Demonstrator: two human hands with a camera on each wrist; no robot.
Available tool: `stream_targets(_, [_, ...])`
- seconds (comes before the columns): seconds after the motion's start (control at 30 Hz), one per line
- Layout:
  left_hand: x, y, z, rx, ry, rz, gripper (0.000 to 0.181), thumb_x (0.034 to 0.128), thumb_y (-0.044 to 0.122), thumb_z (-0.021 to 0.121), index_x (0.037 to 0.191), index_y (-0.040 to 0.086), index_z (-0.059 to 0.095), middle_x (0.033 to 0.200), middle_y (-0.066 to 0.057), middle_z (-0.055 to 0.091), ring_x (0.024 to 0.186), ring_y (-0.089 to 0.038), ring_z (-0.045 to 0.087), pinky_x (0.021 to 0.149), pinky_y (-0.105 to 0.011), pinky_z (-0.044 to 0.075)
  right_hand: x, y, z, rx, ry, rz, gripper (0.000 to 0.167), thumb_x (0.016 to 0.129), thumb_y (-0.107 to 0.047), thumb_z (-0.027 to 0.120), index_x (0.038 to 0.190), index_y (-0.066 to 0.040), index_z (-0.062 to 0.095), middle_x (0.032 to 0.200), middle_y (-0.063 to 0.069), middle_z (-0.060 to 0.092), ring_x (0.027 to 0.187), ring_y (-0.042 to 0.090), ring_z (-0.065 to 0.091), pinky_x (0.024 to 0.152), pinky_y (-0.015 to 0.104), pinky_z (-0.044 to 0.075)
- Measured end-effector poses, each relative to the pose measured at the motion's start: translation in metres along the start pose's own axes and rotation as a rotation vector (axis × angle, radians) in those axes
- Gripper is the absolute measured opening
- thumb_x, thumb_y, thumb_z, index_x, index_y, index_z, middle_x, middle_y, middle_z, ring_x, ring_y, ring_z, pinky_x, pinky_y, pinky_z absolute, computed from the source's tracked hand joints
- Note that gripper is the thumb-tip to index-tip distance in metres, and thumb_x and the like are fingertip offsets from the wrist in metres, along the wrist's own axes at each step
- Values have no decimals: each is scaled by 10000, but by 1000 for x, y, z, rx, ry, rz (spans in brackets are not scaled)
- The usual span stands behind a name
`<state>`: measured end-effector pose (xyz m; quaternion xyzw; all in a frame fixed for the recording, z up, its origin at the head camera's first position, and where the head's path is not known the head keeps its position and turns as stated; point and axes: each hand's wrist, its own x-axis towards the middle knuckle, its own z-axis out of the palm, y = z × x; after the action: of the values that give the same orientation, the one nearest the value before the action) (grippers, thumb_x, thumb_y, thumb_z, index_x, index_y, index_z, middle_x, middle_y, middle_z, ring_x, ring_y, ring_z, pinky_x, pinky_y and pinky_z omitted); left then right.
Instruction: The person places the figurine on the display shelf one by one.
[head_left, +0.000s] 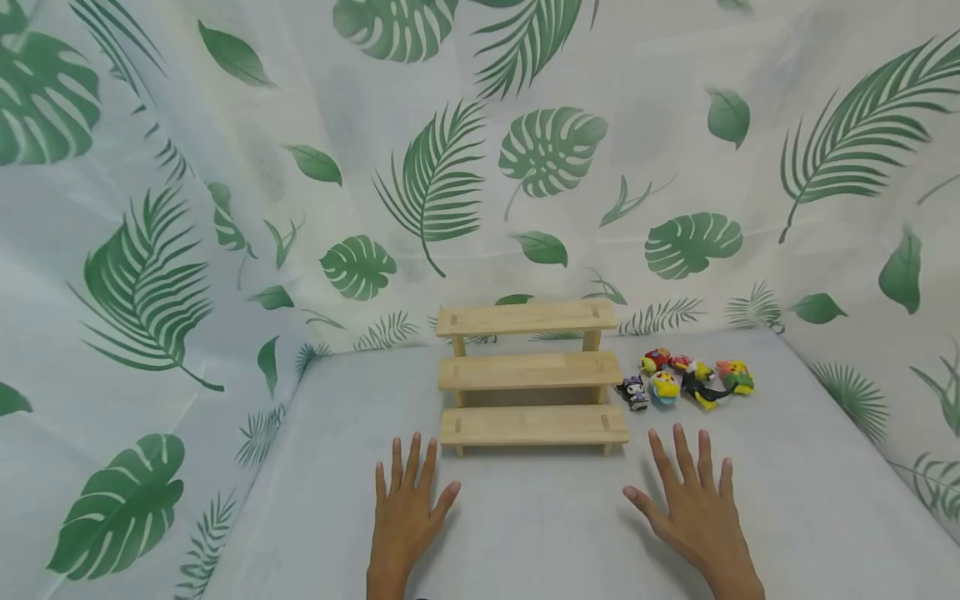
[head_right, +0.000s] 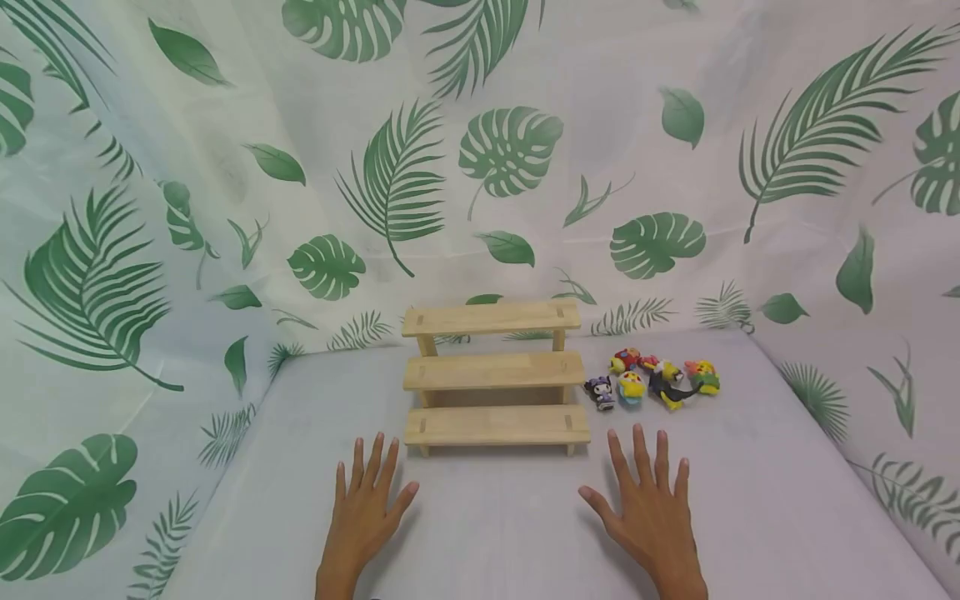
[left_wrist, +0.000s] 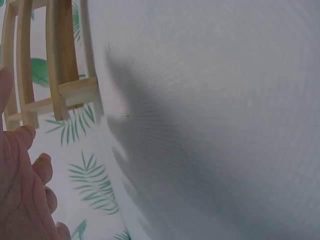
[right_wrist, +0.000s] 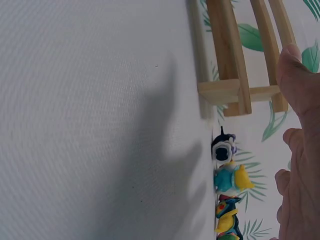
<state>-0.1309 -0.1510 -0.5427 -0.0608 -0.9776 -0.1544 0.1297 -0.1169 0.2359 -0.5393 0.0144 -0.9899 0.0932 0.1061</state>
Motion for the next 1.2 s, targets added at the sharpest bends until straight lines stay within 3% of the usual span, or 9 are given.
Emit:
stream_targets(0.43, [3,0,-1,-36,-7,-11,705,971,585,458,1546,208,301,1618,-97,242,1496,-411,147,1173,-677,159,0,1,-4,-4,-76,22,970,897,-687,493,1585,-209,5,1630,195,-92,1469,445,-187,1117,784,-13])
stream_targets(0.6, [10,1,-4,-63,29,5,680,997,526,460,1551,173,284,1584,-152,305,1470,-431,217,1152,-679,247,2,-1,-5,16,-60,19,951,892,-665,527,1586,-195,76,1626,228,-13,1479,457,-125,1121,783,44])
stream_targets(0.7, [15,2,-8,-100,37,4,667,1006,501,460,1543,141,299,1554,-172,356,1435,-440,299,1130,-669,307,4,-2,-5,30,-39,12,924,900,-635,548,1582,-185,118,1609,262,86,1477,488,-5,1112,784,107])
stream_targets(0.8, [21,4,-10,-181,24,-22,644,1003,469,493,1524,122,342,1514,-183,417,1384,-438,392,1105,-636,373,6,-1,-7,50,16,16,830,905,-542,615,1533,-104,292,1533,297,291,1414,512,243,1077,752,271])
stream_targets(0.9, [26,7,-11,-281,11,-61,575,998,429,529,1471,115,433,1469,-172,477,1347,-402,457,1088,-584,425,7,-3,-10,123,62,77,634,912,-410,665,1384,-20,499,1378,293,490,1255,503,458,977,695,426])
stream_targets(1.07, [36,14,-10,-480,68,-50,408,1001,278,570,1337,48,559,1342,-177,580,1281,-362,532,1065,-520,471,6,-6,-15,313,56,250,391,946,-270,647,1235,-8,611,1193,245,640,1094,442,604,870,601,529])
stream_targets(1.2, [45,20,-8,-725,65,-84,366,1003,216,567,1311,18,568,1283,-185,617,1228,-356,580,1028,-481,514,7,-4,-12,429,52,345,317,981,-240,598,1196,-7,622,1134,227,681,1029,401,662,833,523,583])
